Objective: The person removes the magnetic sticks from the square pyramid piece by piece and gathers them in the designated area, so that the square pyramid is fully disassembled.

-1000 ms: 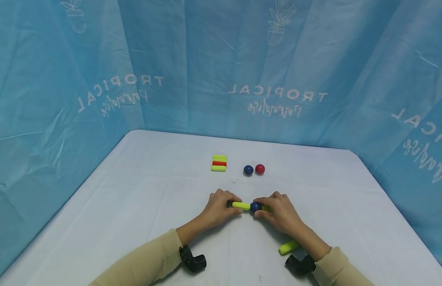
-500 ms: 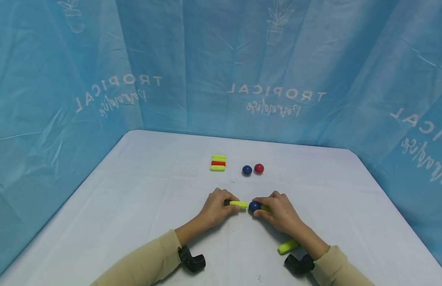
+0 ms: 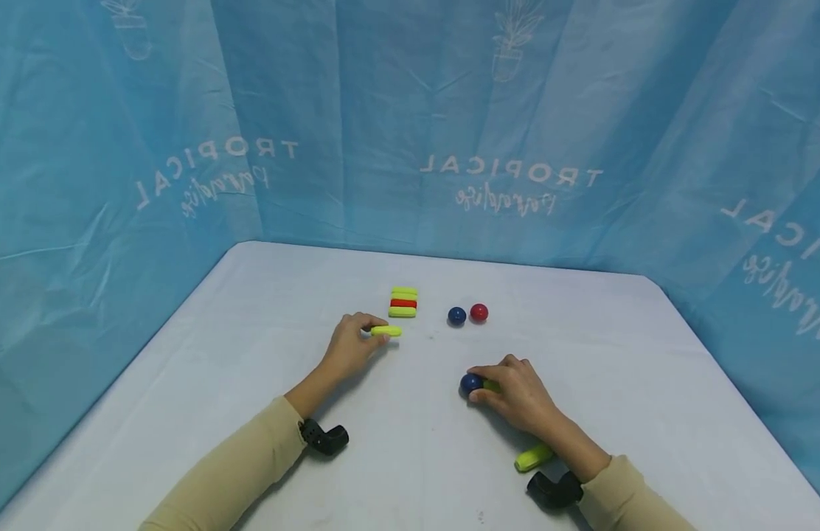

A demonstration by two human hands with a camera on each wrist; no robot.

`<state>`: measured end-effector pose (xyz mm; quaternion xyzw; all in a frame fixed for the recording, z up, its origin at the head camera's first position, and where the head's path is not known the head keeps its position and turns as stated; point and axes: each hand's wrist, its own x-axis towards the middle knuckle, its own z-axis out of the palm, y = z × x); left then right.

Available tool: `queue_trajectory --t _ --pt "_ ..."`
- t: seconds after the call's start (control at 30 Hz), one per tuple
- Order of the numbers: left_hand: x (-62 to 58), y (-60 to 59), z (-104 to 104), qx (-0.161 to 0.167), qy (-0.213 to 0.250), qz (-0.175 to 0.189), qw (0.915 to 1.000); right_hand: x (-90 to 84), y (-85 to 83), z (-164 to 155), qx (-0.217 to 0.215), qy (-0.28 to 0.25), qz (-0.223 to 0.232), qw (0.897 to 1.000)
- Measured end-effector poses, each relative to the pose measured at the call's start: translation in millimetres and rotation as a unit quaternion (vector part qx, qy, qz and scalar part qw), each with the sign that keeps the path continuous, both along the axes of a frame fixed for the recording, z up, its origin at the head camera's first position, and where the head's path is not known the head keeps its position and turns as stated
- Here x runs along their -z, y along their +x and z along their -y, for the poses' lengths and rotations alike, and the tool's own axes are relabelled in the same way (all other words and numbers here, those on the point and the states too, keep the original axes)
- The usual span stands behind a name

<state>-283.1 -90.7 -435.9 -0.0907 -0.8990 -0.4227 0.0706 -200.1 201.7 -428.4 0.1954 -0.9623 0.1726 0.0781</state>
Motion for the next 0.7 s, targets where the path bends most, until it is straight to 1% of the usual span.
queue_trajectory --t 0.1,0.17,0.23,0.3,0.37,0.47,0.57,0.7 --pt "-0.5 -28.2 16 -0.014 -0.008 0.001 0.9999 1.3 -0.2 0 0.006 -0.003 0.005 1.000" --pt "0.1 -46.1 26 -0.031 -0.011 0.006 0.9994 1.2 -0.2 1 0.010 -0.003 0.006 1.000" --pt "0.4 -61.0 35 -0.046 -0.018 0.012 0.9987 1.4 -0.6 1 0.012 -0.003 0.007 1.000" --pt "1.3 -72.4 42 -0.057 -0.028 0.020 0.9978 1.1 -0.7 2 0.015 -0.003 0.008 1.000" --pt "2.2 -81.2 46 -0.063 -0.041 0.026 0.9968 0.7 -0.6 2 0.016 -0.003 0.009 1.000" --pt "2.7 -90.8 49 -0.062 -0.063 0.021 0.9959 0.5 -0.7 2 0.017 -0.003 0.012 1.000" --pt "2.1 -98.4 45 -0.058 -0.080 0.015 0.9950 0.6 -0.8 1 0.019 0.001 0.011 1.000" --pt "1.4 -106.2 35 -0.048 -0.096 0.012 0.9942 1.1 -1.2 -2 0.020 0.003 0.010 1.000"
